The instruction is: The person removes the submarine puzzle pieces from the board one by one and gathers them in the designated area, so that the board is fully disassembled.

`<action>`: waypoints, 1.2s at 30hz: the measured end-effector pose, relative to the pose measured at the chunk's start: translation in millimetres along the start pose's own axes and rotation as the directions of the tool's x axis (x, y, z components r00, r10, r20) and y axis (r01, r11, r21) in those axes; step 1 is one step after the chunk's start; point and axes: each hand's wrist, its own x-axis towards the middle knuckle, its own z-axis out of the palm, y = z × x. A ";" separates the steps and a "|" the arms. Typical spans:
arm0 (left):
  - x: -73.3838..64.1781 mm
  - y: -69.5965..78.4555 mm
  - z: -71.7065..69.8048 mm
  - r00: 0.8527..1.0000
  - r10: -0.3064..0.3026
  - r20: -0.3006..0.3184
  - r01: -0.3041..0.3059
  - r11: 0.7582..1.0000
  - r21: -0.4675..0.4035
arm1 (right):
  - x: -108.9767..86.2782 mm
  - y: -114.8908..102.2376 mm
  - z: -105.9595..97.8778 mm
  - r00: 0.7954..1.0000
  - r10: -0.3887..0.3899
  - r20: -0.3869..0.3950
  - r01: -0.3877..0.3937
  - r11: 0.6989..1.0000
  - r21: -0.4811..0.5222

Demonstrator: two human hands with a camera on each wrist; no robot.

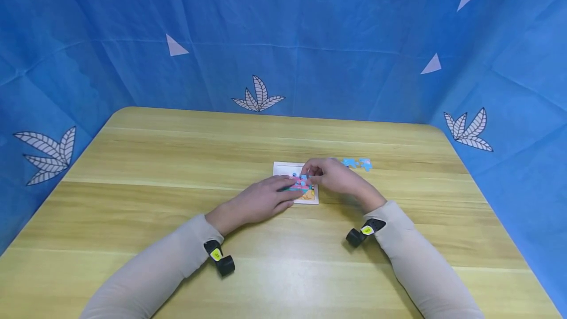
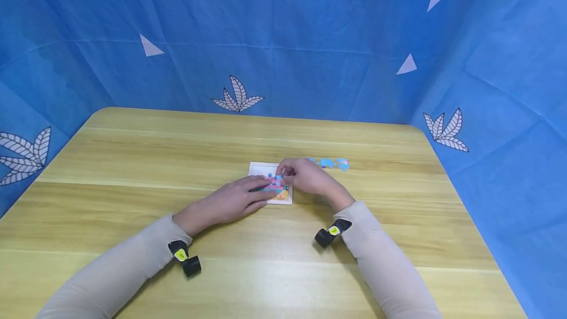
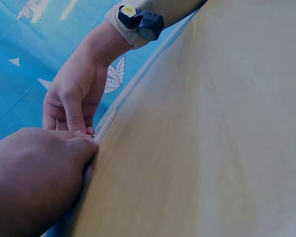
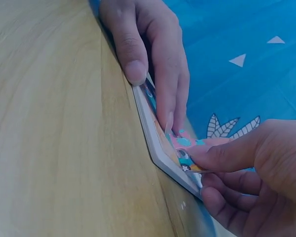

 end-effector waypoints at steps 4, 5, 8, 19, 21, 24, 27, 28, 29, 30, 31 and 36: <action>0.4 1.1 0.7 0.999 0.023 -0.022 -0.022 1.000 0.022 | -0.7 0.4 -1.3 1.000 -0.001 -0.024 0.001 1.000 0.019; 0.6 1.1 1.1 0.999 0.023 -0.028 -0.022 0.999 0.024 | -0.9 0.7 -1.8 0.999 0.001 -0.032 0.000 1.000 0.023; 0.8 1.0 2.5 0.999 0.019 -0.040 -0.018 1.000 0.020 | -1.3 2.3 -3.1 0.998 0.004 -0.057 -0.002 1.000 0.028; 0.7 -1.0 3.2 1.000 0.000 -0.022 0.000 1.000 0.003 | -14.6 5.2 -10.2 0.990 0.006 -0.138 0.004 0.998 0.066; 0.3 -1.6 3.5 0.999 0.014 -0.030 -0.013 1.000 0.012 | -18.0 7.4 -11.4 0.987 0.016 -0.158 -0.003 0.997 0.081; -0.2 -2.7 4.1 0.998 0.035 -0.051 -0.034 0.999 0.020 | -22.0 10.8 -12.6 0.984 0.038 -0.176 -0.018 0.994 0.112; -0.4 -3.3 4.3 0.998 0.040 -0.058 -0.038 0.999 0.028 | -26.0 14.0 -13.8 0.980 0.054 -0.192 -0.029 0.991 0.131; -0.3 -3.2 4.1 0.998 0.038 -0.056 -0.037 0.999 0.031 | -27.5 14.7 -14.3 0.978 0.059 -0.198 -0.033 0.991 0.131; -0.5 -3.1 3.9 0.998 0.032 -0.053 -0.030 0.999 0.029 | -29.0 16.0 -14.8 0.977 0.059 -0.205 -0.033 0.991 0.130; -0.6 -3.0 3.6 0.999 0.023 -0.048 -0.022 0.999 0.025 | -30.5 17.0 -15.4 0.976 0.059 -0.211 -0.031 0.991 0.131; -0.6 -2.7 3.3 0.999 0.013 -0.044 -0.012 1.000 0.021 | -32.1 18.2 -16.0 0.975 0.059 -0.214 -0.031 0.991 0.133; -0.4 -1.3 2.8 0.999 -0.044 -0.031 0.043 0.999 -0.024 | -39.1 27.4 -18.6 0.972 0.066 -0.226 -0.038 0.991 0.130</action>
